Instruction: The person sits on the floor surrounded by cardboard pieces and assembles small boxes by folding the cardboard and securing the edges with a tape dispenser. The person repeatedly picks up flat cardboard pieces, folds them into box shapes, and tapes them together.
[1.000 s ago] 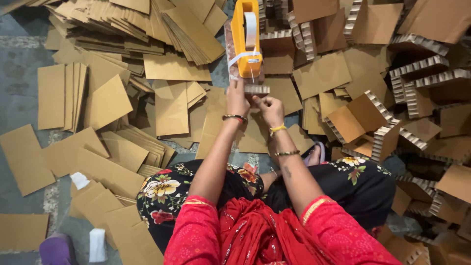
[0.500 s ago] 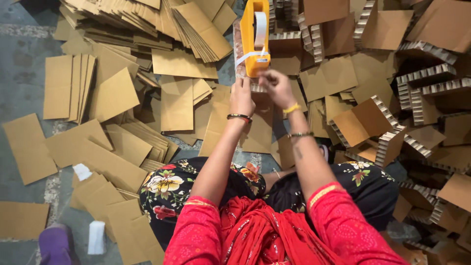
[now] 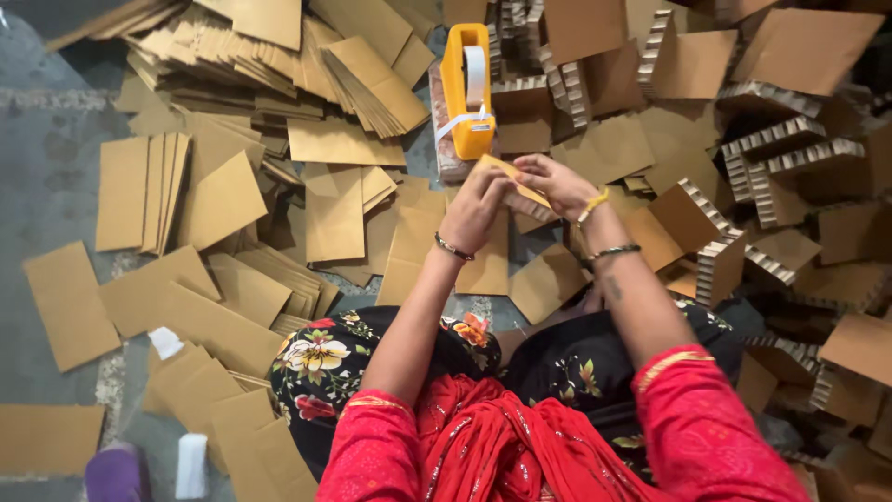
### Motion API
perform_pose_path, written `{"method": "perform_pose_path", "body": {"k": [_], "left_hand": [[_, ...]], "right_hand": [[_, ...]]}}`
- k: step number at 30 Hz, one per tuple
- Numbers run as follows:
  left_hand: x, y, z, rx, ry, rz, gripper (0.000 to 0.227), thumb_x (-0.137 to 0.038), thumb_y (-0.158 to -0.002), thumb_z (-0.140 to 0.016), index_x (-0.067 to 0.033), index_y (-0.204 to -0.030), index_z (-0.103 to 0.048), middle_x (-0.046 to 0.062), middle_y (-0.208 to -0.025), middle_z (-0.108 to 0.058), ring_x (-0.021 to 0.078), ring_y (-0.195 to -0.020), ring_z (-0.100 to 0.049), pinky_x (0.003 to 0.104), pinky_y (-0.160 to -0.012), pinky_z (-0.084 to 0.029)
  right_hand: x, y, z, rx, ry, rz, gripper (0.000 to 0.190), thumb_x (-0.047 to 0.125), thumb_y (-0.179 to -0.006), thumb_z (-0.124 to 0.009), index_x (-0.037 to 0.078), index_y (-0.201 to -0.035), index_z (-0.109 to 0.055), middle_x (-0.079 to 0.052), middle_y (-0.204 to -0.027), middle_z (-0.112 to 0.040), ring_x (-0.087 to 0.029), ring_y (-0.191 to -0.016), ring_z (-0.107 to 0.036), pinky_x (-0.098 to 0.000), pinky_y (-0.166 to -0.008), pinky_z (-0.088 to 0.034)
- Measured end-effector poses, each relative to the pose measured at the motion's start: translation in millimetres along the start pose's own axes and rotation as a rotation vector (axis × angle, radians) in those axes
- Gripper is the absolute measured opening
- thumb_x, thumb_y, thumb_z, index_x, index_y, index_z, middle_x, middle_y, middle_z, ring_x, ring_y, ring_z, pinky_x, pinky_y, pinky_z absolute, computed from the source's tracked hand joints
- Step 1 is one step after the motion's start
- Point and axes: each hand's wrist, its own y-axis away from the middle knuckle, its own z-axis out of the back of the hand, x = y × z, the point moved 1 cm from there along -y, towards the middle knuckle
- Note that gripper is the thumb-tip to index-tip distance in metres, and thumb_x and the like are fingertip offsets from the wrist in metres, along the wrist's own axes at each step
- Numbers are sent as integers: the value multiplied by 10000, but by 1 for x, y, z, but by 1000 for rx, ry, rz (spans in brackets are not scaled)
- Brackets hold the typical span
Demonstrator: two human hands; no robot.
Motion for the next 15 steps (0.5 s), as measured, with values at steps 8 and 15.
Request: {"method": "perform_pose_path", "body": {"k": [8, 15], "left_hand": [[39, 23, 30, 501, 746, 487, 546, -240, -860, -781, -87, -1325, -540, 137, -1272, -598, 369, -1205, -576, 413, -1033, -479], [137, 99, -1, 450, -298, 804, 393, -355, -845, -782, -149, -1168, -694, 133, -1118, -728, 333, -1071, -681, 441, -919, -547]], "right_hand": [[47, 91, -9, 300, 901, -421, 513, 397, -855, -740, 141, -1295, -678, -2, -970, -714, -99, -801, -617, -277, -641, -495], [157, 77, -83, 15, 524, 298, 418, 318, -1031, -611, 118, -1395, -657, -24, -1051, -637, -100, -853, -582, -283, -682, -515]]}}
